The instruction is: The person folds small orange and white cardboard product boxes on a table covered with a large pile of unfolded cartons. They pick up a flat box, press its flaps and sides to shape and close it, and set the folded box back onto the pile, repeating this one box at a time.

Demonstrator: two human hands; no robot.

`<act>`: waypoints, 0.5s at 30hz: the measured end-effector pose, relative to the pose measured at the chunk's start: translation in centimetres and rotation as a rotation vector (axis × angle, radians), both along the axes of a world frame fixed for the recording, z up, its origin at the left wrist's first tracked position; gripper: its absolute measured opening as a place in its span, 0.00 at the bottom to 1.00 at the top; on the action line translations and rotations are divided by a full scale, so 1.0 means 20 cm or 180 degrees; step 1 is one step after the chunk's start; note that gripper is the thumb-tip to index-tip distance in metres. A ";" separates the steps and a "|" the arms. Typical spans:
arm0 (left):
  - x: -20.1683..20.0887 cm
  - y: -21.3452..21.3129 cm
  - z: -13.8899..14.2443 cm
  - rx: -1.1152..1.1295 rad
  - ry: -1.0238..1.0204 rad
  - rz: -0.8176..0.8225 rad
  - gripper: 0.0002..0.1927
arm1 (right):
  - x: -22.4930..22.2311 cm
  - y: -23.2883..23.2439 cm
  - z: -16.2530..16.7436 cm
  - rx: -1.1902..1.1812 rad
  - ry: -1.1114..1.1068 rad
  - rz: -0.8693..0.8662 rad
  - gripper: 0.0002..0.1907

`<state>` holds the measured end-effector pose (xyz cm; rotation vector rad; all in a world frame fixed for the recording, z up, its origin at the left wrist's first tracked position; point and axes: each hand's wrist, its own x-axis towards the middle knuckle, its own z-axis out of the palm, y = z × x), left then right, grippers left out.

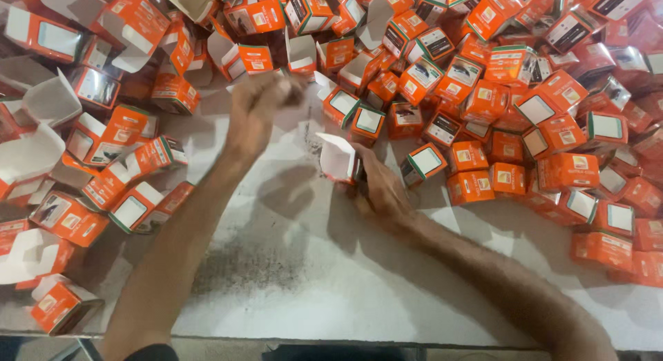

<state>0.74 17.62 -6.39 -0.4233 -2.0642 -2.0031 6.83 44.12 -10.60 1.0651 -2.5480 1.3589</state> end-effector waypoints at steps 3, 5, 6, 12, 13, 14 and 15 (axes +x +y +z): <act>-0.38 -0.05 -0.01 -0.1770 0.1036 0.1685 0.12 | -0.01 -0.02 -0.02 0.0045 0.0006 0.0162 0.34; -0.55 -0.06 0.02 -0.2942 0.1717 0.2288 0.18 | -0.01 -0.04 -0.03 -0.0163 0.0540 0.0368 0.33; -0.61 -0.06 0.03 -0.3316 0.1600 0.2268 0.20 | -0.01 -0.04 -0.02 -0.0168 0.0498 0.0343 0.33; -0.64 -0.05 0.04 -0.3628 0.0123 0.1509 0.41 | -0.01 -0.03 0.01 -0.0076 0.0530 0.0361 0.32; -0.63 -0.04 0.03 -0.3563 0.0258 0.1730 0.51 | -0.01 -0.03 0.01 -0.0117 0.0562 0.0387 0.32; -0.62 -0.05 0.02 -0.3638 0.0303 0.1608 0.50 | 0.00 -0.03 0.02 -0.0149 0.0596 0.0409 0.31; -0.62 -0.05 0.02 -0.3706 0.0353 0.1481 0.50 | 0.00 -0.02 0.03 -0.0113 0.0543 0.0388 0.31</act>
